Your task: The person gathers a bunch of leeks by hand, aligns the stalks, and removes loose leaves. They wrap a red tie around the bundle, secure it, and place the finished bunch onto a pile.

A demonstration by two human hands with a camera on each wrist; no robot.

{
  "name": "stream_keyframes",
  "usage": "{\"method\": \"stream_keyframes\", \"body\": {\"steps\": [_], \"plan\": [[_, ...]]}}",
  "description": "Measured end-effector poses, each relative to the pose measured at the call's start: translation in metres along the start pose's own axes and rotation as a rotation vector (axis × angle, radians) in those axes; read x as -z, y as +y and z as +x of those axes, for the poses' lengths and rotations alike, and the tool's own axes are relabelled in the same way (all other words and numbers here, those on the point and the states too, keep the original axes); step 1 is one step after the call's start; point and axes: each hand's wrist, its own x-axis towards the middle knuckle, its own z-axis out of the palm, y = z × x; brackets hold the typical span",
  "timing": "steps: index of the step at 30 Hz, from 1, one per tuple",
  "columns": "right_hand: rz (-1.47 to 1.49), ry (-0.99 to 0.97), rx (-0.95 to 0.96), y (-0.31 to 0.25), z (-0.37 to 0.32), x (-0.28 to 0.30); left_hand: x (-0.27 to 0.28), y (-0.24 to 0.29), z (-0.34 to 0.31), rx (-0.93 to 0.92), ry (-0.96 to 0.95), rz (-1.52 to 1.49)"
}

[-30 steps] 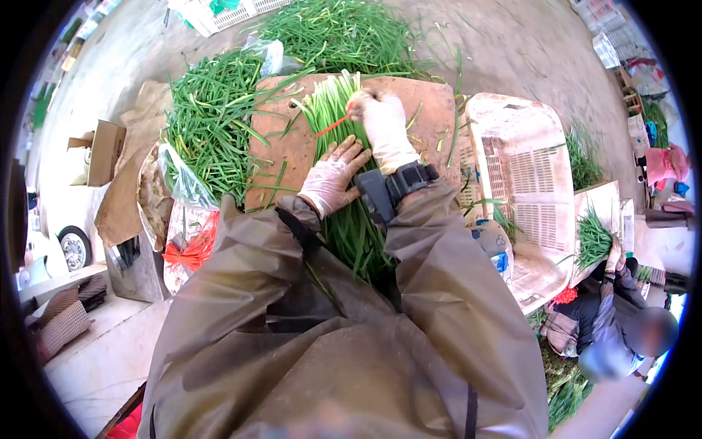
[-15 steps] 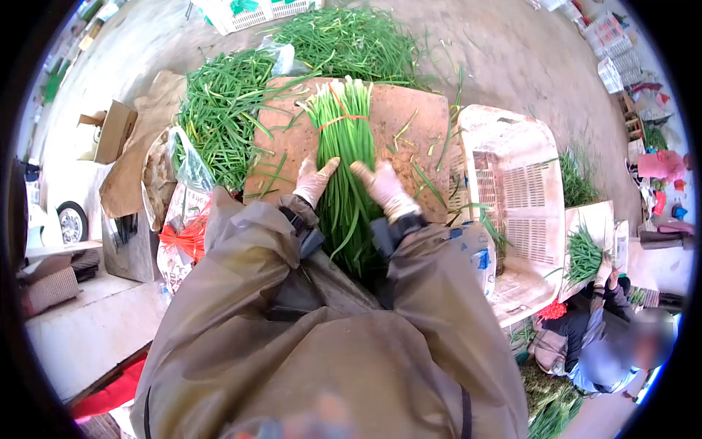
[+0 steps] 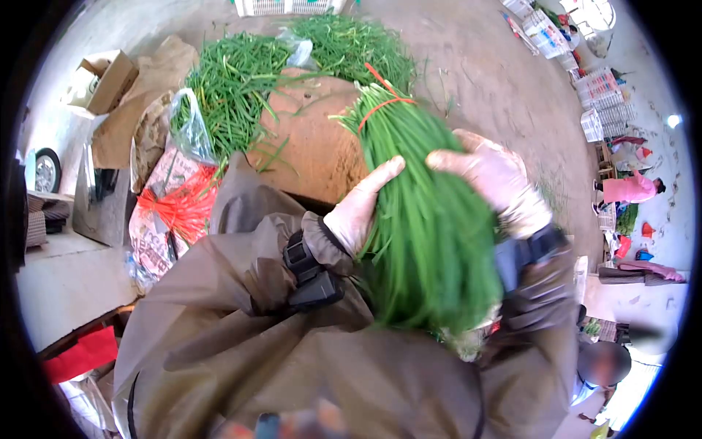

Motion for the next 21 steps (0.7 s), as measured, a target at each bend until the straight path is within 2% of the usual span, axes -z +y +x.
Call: {"method": "stream_keyframes", "body": {"steps": [1,2,4,6,8,9,10,12,13,14,15,16,18,19,21], "plan": [[0.061,-0.056,-0.096,-0.017,-0.005,0.005,-0.007,-0.006,0.000,0.004,0.008,-0.021],[0.081,-0.145,-0.082,-0.027,-0.003,0.006,-0.011,-0.012,0.002,0.010,-0.030,-0.137],[-0.226,-0.199,-0.134,-0.034,0.023,0.026,-0.004,-0.019,0.003,0.066,-0.119,-0.320],[-0.300,-0.294,-0.146,-0.029,0.059,0.029,0.018,-0.021,0.015,0.076,-0.247,-0.458],[-0.476,-0.268,-0.188,-0.001,0.107,0.031,0.042,-0.016,0.044,0.040,-0.065,-0.533],[-0.723,-0.386,-0.144,0.007,0.127,0.037,0.054,-0.016,0.052,0.035,-0.109,-0.484],[-0.619,-0.413,-0.126,0.009,0.133,0.033,0.047,-0.011,0.052,0.030,-0.113,-0.485],[-0.396,-0.459,-0.149,0.005,0.131,0.037,0.033,-0.008,0.055,0.011,0.095,-0.458],[-0.396,-0.466,-0.156,-0.002,0.126,0.037,0.024,-0.005,0.052,0.026,0.043,-0.522],[-0.238,-0.444,-0.304,-0.013,0.119,0.039,0.009,-0.006,0.048,-0.018,0.178,-0.447],[-0.073,-0.418,-0.447,-0.017,0.112,0.039,0.009,-0.007,0.050,-0.032,0.153,-0.462],[-0.089,-0.414,-0.444,-0.017,0.109,0.038,0.010,-0.010,0.051,-0.042,0.129,-0.473],[-0.326,-0.379,-0.292,-0.003,0.109,0.030,0.037,-0.007,0.064,0.128,0.073,-0.502],[-0.439,-0.343,-0.212,0.005,0.108,0.023,0.034,-0.005,0.057,0.006,0.181,-0.260],[-0.575,-0.231,-0.072,0.012,0.097,0.007,0.039,-0.004,0.058,-0.016,0.207,-0.170]]}}
